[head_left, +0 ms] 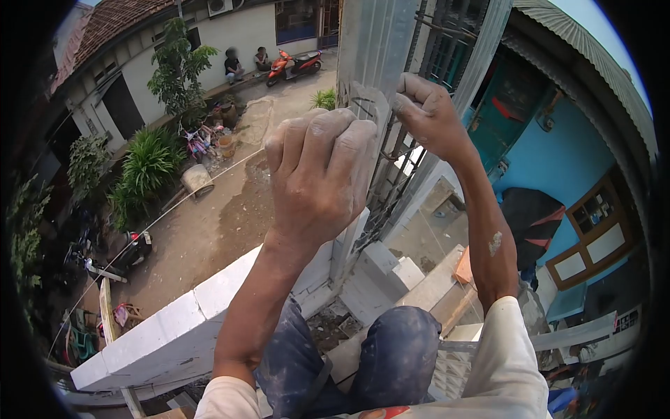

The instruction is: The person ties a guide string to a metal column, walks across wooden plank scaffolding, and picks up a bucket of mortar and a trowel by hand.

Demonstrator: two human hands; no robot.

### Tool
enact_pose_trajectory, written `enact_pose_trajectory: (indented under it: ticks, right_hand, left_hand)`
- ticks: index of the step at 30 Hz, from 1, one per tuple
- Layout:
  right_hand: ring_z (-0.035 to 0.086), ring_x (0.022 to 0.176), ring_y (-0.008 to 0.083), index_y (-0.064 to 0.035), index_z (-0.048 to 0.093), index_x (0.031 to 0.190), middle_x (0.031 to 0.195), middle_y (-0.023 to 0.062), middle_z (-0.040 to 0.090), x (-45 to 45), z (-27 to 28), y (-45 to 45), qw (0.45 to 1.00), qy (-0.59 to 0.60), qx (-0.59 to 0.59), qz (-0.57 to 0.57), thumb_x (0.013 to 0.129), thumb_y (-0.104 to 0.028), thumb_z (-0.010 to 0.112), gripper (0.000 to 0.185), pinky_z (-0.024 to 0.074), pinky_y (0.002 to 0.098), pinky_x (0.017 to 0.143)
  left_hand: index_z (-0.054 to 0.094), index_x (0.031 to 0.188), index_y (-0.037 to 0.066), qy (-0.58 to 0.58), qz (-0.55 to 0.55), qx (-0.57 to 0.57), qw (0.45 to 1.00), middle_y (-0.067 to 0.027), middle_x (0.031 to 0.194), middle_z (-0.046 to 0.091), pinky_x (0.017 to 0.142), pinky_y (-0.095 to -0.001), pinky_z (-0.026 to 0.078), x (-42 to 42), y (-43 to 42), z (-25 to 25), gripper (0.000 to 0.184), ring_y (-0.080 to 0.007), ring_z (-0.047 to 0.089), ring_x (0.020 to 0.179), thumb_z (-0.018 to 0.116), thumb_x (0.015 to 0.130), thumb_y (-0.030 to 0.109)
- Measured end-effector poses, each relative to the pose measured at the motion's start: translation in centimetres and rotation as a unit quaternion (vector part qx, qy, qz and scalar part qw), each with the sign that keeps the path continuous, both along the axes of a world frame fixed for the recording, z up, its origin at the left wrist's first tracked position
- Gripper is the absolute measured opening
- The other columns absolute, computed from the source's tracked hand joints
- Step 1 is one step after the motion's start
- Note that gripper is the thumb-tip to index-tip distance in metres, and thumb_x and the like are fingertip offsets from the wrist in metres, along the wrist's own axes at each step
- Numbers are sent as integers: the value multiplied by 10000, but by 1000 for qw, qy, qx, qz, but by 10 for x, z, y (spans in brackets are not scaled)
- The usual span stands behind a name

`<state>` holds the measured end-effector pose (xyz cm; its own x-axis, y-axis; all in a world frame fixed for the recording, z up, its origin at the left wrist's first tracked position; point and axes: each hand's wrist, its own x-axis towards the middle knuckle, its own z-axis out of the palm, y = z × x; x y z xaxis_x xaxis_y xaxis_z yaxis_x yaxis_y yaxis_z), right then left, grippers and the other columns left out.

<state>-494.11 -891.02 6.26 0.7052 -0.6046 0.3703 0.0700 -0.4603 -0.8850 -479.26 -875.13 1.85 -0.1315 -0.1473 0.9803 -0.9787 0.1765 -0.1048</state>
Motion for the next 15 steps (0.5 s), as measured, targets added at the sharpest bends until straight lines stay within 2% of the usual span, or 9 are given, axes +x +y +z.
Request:
enact_pose_trajectory:
  ticks: [1, 2, 3, 5, 7, 8, 11, 13, 15]
  right_hand:
    - [480, 520, 139, -23, 618, 992, 674, 38, 554, 0, -1, -1, 970, -1, -233, -65, 978, -153, 618, 131, 386, 308, 502]
    - [563, 531, 222, -8, 610, 1003, 691, 111, 606, -1, -2, -2, 883, -3, -452, -126, 956, -126, 627, 128, 441, 358, 531]
    - [563, 531, 222, -8, 610, 1003, 691, 111, 606, -1, 0, 3, 883, -3, -451, -126, 956, -126, 627, 128, 441, 358, 531]
    - [627, 668, 411, 1, 595, 1034, 752, 226, 613, -1, 5, 18, 869, 31, -470, -152, 910, -72, 635, 149, 491, 444, 628]
    - [621, 711, 436, -7, 598, 1037, 775, 236, 623, -1, 3, 14, 859, 44, -485, -159, 905, -68, 632, 150, 494, 454, 640]
    - [614, 754, 461, -15, 600, 1041, 798, 246, 634, 0, 3, 13, 848, 56, -500, -168, 899, -63, 629, 153, 497, 464, 653]
    - [634, 760, 450, -9, 598, 1048, 822, 243, 651, 0, 4, 15, 864, 32, -468, -185, 897, -68, 628, 165, 501, 470, 660]
    - [638, 768, 448, -8, 599, 1049, 830, 242, 656, 0, 4, 13, 860, 29, -472, -190, 897, -69, 628, 166, 503, 468, 658]
    - [654, 768, 430, -19, 611, 1056, 832, 233, 665, 1, 4, 14, 860, 36, -466, -207, 905, -71, 621, 159, 510, 452, 658]
  left_hand:
    - [630, 971, 100, 49, -49, 2, 998, -58, 991, 594, 869, -381, 379, -7, 1, -12, 213, -243, 561, 962, 756, 800, 84]
    - [618, 947, 108, 98, -98, 6, 990, -62, 1018, 591, 880, -377, 364, -11, 3, -21, 233, -247, 555, 988, 773, 774, 90]
    - [586, 1033, 74, 142, -100, 60, 983, -96, 1054, 581, 902, -390, 380, -12, 6, -27, 369, -258, 552, 979, 828, 760, 129]
    - [551, 1080, 53, 244, -151, 74, 955, -112, 1064, 573, 895, -407, 398, -14, -8, -37, 434, -256, 549, 977, 834, 768, 157]
    - [444, 1234, -20, 393, -222, 137, 882, -175, 1146, 557, 937, -422, 451, -15, -16, -32, 675, -250, 551, 1063, 863, 772, 237]
    - [444, 1234, -20, 393, -222, 138, 882, -175, 1146, 557, 937, -422, 451, -13, -23, -30, 675, -250, 551, 1063, 863, 772, 237]
    - [422, 1313, -49, 383, -319, 133, 857, -187, 1193, 585, 971, -373, 482, -10, -42, -21, 751, -238, 590, 1106, 862, 771, 228]
    - [450, 1332, -83, 458, -459, 184, 739, -190, 1173, 631, 961, -331, 510, -13, -43, -8, 726, -222, 640, 1075, 841, 781, 184]
    - [495, 1298, -83, 446, -458, 180, 747, -175, 1137, 653, 923, -326, 529, -7, -52, -9, 660, -206, 655, 1032, 829, 786, 167]
